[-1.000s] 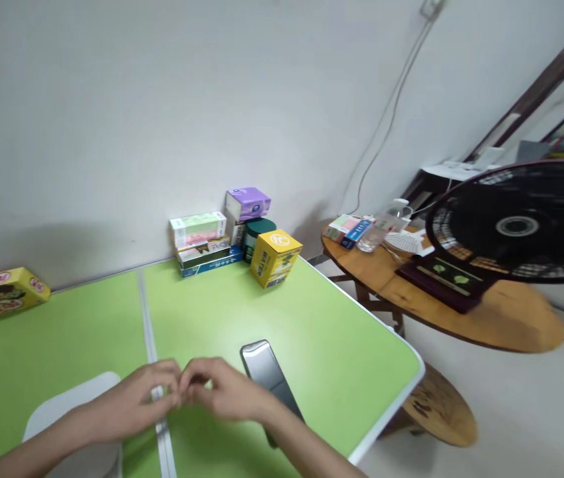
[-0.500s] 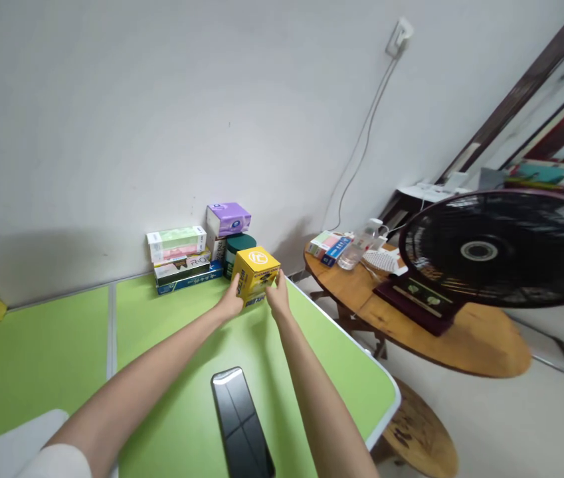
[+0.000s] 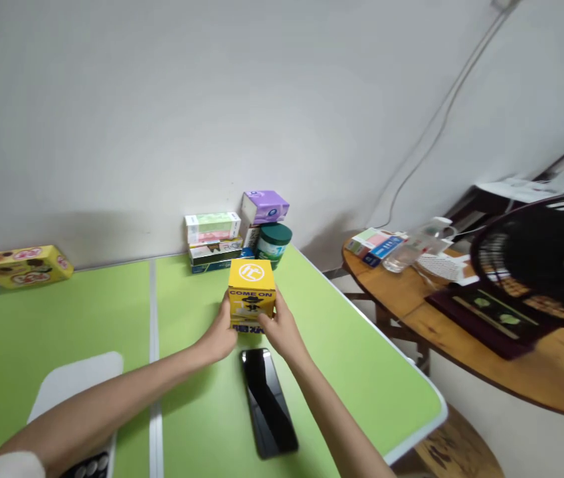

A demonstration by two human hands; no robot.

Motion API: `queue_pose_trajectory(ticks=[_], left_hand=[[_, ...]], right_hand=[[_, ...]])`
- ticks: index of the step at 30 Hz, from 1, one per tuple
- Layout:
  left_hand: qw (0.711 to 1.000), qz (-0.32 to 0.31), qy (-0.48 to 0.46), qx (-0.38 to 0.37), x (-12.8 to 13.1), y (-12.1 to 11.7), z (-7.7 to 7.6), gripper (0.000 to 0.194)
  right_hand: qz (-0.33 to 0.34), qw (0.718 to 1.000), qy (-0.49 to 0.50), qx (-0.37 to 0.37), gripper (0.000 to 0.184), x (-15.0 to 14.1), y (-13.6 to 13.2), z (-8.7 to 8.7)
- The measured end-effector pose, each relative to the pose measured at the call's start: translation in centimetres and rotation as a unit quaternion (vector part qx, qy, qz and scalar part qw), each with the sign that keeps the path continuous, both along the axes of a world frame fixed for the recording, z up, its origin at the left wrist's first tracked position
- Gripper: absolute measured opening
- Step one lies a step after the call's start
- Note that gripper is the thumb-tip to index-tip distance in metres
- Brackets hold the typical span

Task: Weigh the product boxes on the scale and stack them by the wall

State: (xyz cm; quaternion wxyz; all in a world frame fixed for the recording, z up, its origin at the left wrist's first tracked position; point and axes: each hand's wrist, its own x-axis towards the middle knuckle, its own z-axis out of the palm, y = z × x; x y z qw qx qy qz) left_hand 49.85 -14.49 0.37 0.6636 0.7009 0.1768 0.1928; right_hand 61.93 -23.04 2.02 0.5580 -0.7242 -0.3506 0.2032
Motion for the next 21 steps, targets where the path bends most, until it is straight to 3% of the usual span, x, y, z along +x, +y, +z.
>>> queue_pose_trajectory(ticks=[5,8,11,14,18,21], left_hand=[[0.991,0.092,0.092,0.020,-11.8,-0.7,4.2,0.098],[0.980,0.148,0.128,0.037,-18.8,-1.3,5.7,0.093],[0.968,0.197,0.152,0.038,-24.5,-1.8,5.2,0.090],[0.961,0.226,0.160,0.021,-28.5,-1.9,3.6,0.088],[0.957,0.252,0.142,-0.012,-31.4,-1.9,1.7,0.083],[0.957,0.259,0.133,-0.004,-32.6,-1.9,1.2,0.078]], right_hand=[[0.153,0.986,0.055,0.045,0.063,-9.0,0.2,2.8],[0.233,0.967,0.090,0.058,0.070,-14.5,0.5,3.5],[0.294,0.949,0.109,0.042,0.078,-19.2,1.0,3.5],[0.338,0.934,0.112,0.029,0.082,-22.5,1.7,2.9],[0.360,0.928,0.096,0.000,0.085,-25.1,1.8,1.7],[0.358,0.933,0.033,-0.006,0.080,-25.2,1.7,1.0]])
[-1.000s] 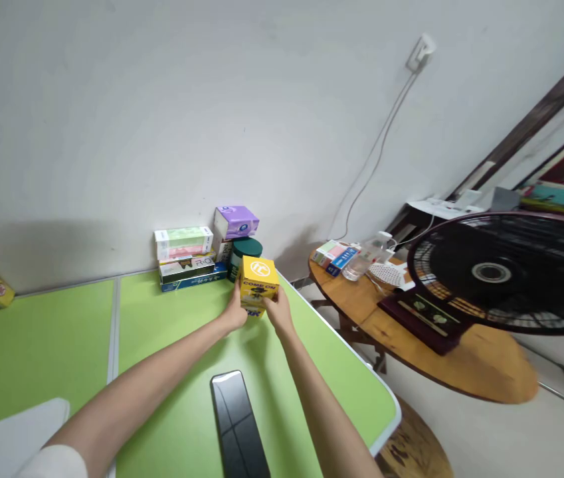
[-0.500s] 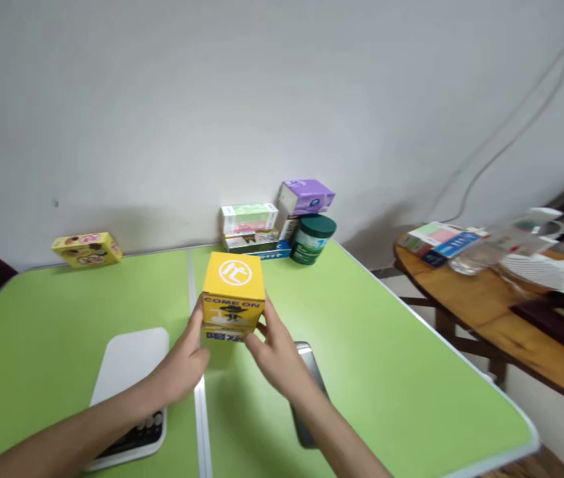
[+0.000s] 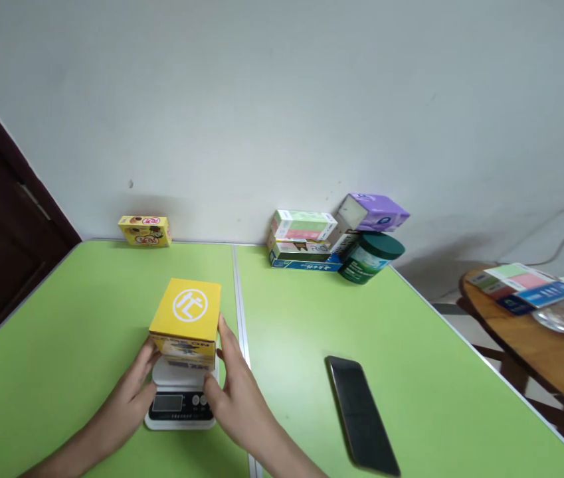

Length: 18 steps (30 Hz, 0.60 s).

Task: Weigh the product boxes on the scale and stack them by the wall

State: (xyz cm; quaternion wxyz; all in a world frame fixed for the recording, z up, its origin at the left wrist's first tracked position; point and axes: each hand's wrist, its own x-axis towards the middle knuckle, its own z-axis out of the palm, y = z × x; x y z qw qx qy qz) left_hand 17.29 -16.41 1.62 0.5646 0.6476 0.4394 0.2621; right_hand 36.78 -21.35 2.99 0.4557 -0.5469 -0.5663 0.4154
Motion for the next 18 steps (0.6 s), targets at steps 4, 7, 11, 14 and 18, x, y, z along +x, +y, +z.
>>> queue_pose_trajectory(ticks=[4,7,11,14,18], left_hand=[[0.997,0.017,0.039,0.057,-1.1,1.5,0.3,0.081],[0.997,-0.032,0.049,0.048,-1.5,3.7,0.2,0.099],[0.991,-0.126,0.027,0.025,-1.2,6.3,-0.3,0.123],[0.985,-0.164,-0.025,0.038,-0.7,7.7,-0.6,0.127],[0.980,-0.163,-0.089,0.073,-0.8,8.7,-0.5,0.113]], right_hand=[[-0.003,0.999,-0.039,-0.030,0.076,2.5,0.3,-0.5],[0.008,0.998,-0.038,-0.044,0.085,4.6,1.0,-1.0],[0.045,0.997,-0.051,-0.028,0.096,5.5,2.6,-1.3],[0.062,0.995,-0.071,-0.029,0.104,5.0,3.9,-0.5],[0.072,0.989,-0.124,-0.020,0.106,3.9,5.4,1.9]])
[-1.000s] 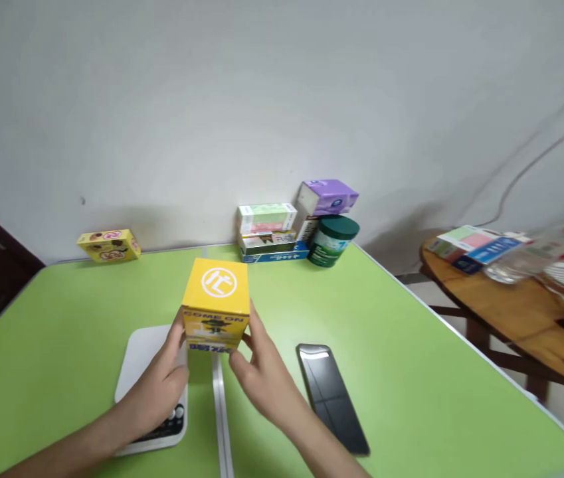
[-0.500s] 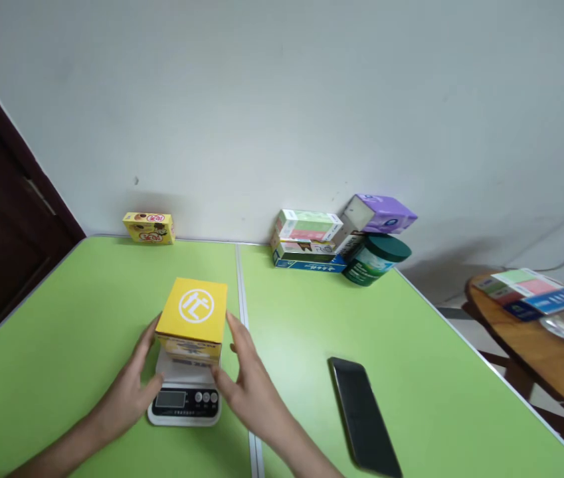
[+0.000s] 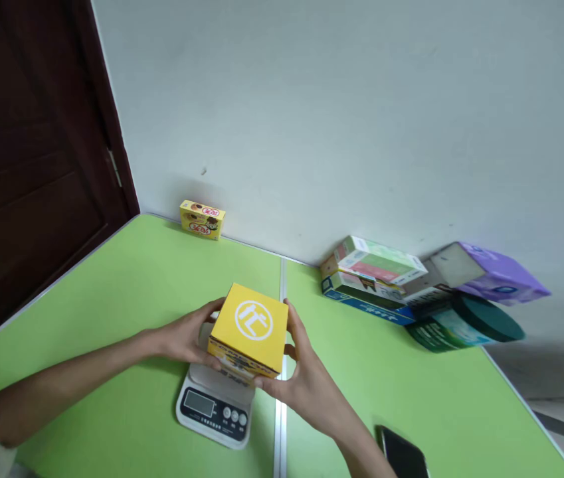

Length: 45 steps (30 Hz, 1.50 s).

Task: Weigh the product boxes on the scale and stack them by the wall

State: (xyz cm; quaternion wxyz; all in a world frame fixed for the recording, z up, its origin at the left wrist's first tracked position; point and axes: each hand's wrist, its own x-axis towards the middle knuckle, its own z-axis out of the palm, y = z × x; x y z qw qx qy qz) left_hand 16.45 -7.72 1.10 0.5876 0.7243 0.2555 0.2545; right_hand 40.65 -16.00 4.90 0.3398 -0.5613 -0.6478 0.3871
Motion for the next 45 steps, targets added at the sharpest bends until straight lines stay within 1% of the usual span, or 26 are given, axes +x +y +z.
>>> queue_pose_trajectory(ticks=[2,5,7,9,10,11,12,14,15,16,17,19,22,25,27,29,32,34,37,41,43,45], left_hand=[[1.000,0.015,-0.021,-0.012,-0.8,0.5,0.4,0.106],[0.996,0.061,-0.057,-0.034,-3.1,1.8,1.1,0.105],[0.991,0.105,-0.078,-0.025,-5.1,3.3,1.2,0.103],[0.984,0.159,-0.082,-0.004,-7.4,5.4,0.7,0.097],[0.977,0.197,-0.081,0.011,-8.6,6.5,0.2,0.094],[0.965,0.247,-0.080,0.030,-9.7,7.7,-0.5,0.091],[0.946,0.310,-0.080,0.051,-10.8,8.8,-1.4,0.087],[0.886,0.449,-0.076,0.084,-12.6,10.9,-3.4,0.075],[0.857,0.502,-0.066,0.097,-13.3,11.9,-4.5,0.070],[0.836,0.536,-0.053,0.108,-13.8,12.8,-5.5,0.067],[0.825,0.551,-0.037,0.119,-14.1,13.7,-6.3,0.067],[0.818,0.557,0.003,0.141,-14.1,15.6,-7.7,0.076],[0.800,0.582,0.043,0.138,-13.3,19.0,-9.0,0.089],[0.786,0.600,0.042,0.141,-12.4,22.7,-9.5,0.101],[0.780,0.606,0.038,0.154,-12.1,24.9,-9.7,0.106],[0.775,0.610,0.044,0.161,-12.0,26.5,-9.7,0.105],[0.770,0.614,0.062,0.160,-12.0,28.0,-9.9,0.103],[0.765,0.619,0.081,0.160,-11.9,28.6,-10.1,0.105],[0.757,0.623,0.103,0.170,-11.8,29.0,-10.4,0.106],[0.762,0.617,0.102,0.170,-11.8,28.9,-10.3,0.105],[0.764,0.616,0.094,0.166,-12.0,28.5,-10.0,0.104],[0.769,0.613,0.087,0.161,-12.2,27.9,-9.7,0.104]], right_hand=[[-0.007,1.000,-0.018,0.009,0.107,-0.9,0.9,1.3],[0.003,0.999,-0.025,0.028,0.117,-3.0,3.3,3.0],[0.039,0.998,-0.023,0.052,0.115,-5.1,6.0,3.7],[0.077,0.994,-0.023,0.080,0.103,-7.8,9.7,3.8],[0.088,0.992,-0.019,0.092,0.096,-9.3,11.7,3.6],[0.095,0.990,-0.013,0.101,0.091,-10.9,13.9,3.3],[0.094,0.990,-0.002,0.108,0.088,-12.5,16.2,2.8],[0.094,0.987,0.015,0.131,0.088,-15.7,20.8,1.5],[0.089,0.984,0.022,0.153,0.089,-17.2,23.1,0.9],[0.089,0.980,0.021,0.176,0.089,-18.6,25.2,0.2],[0.085,0.977,0.024,0.195,0.089,-19.9,27.1,-0.4],[0.075,0.973,0.029,0.219,0.090,-22.1,30.4,-1.5],[0.068,0.968,0.025,0.240,0.090,-24.5,33.9,-2.9],[0.083,0.964,0.007,0.254,0.091,-25.7,36.2,-4.0],[0.078,0.966,-0.004,0.246,0.092,-26.0,37.5,-4.5],[0.061,0.972,-0.026,0.225,0.089,-26.0,38.7,-4.6],[0.044,0.972,-0.098,0.210,0.081,-25.7,39.9,-4.2],[0.041,0.965,-0.142,0.218,0.076,-25.6,40.3,-3.8],[0.034,0.959,-0.174,0.222,0.072,-25.7,40.5,-3.7],[0.031,0.952,-0.210,0.218,0.073,-26.2,40.4,-3.5],[0.034,0.942,-0.227,0.245,0.077,-25.8,40.0,-3.1],[0.038,0.927,-0.238,0.288,0.075,-24.2,39.1,-2.7]])
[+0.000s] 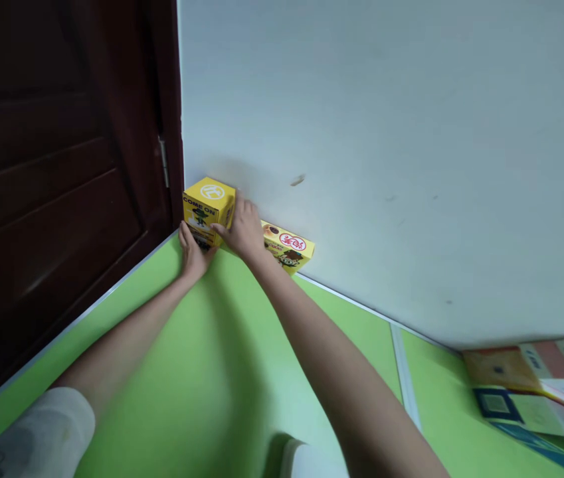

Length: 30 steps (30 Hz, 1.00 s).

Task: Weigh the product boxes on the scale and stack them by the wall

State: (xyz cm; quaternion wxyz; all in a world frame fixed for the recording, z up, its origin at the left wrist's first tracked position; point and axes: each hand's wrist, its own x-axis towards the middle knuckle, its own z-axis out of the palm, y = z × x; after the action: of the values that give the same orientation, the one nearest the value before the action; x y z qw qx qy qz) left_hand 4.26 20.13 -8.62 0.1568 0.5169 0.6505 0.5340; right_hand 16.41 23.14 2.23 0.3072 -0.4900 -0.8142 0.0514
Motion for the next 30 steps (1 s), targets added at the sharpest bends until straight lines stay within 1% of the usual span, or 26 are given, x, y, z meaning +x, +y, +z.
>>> queue_pose_trajectory(ticks=[3,4,5,7,9,11,13,16,19,25,27,30], left_hand=[[1.000,-0.012,-0.001,-0.008,-0.1,-1.7,0.1,0.102],[1.000,-0.019,0.003,-0.013,0.0,-2.4,0.0,0.100],[0.999,-0.028,0.007,-0.020,0.2,-3.1,-0.1,0.098],[0.998,-0.056,0.017,-0.036,0.9,-4.4,-0.2,0.094],[0.995,-0.085,0.018,-0.051,2.0,-5.4,-0.1,0.093],[0.992,-0.109,0.006,-0.059,3.2,-5.7,0.1,0.094],[0.989,-0.127,-0.001,-0.074,4.3,-5.5,0.4,0.095],[0.985,-0.142,0.006,-0.102,5.4,-5.0,0.7,0.093],[0.984,-0.136,0.030,-0.116,5.9,-4.7,0.7,0.090],[0.974,-0.092,0.142,-0.151,6.4,-4.8,0.8,0.081],[0.973,-0.083,0.157,-0.149,6.6,-4.8,0.8,0.078],[0.978,-0.076,0.146,-0.131,6.4,-4.5,0.6,0.074]], right_hand=[[0.004,0.999,-0.020,0.050,0.055,4.8,-2.3,0.0],[-0.012,0.998,-0.022,0.058,0.048,6.7,-3.2,-0.3],[-0.046,0.997,-0.015,0.059,0.044,8.6,-4.1,-0.8],[-0.127,0.991,0.020,0.033,0.051,11.7,-5.6,-1.9],[-0.203,0.975,0.082,-0.047,0.064,13.2,-6.4,-3.1],[-0.251,0.946,0.143,-0.145,0.072,13.3,-6.3,-4.0],[-0.272,0.924,0.177,-0.201,0.069,12.2,-5.5,-4.5],[-0.281,0.918,0.189,-0.207,0.055,10.1,-3.7,-4.8],[-0.283,0.917,0.191,-0.207,0.050,8.7,-2.4,-5.1],[-0.285,0.913,0.193,-0.220,0.055,8.0,-2.1,-6.0],[-0.279,0.913,0.193,-0.226,0.056,8.0,-2.2,-6.1],[-0.262,0.914,0.195,-0.242,0.057,8.0,-2.5,-6.0]])
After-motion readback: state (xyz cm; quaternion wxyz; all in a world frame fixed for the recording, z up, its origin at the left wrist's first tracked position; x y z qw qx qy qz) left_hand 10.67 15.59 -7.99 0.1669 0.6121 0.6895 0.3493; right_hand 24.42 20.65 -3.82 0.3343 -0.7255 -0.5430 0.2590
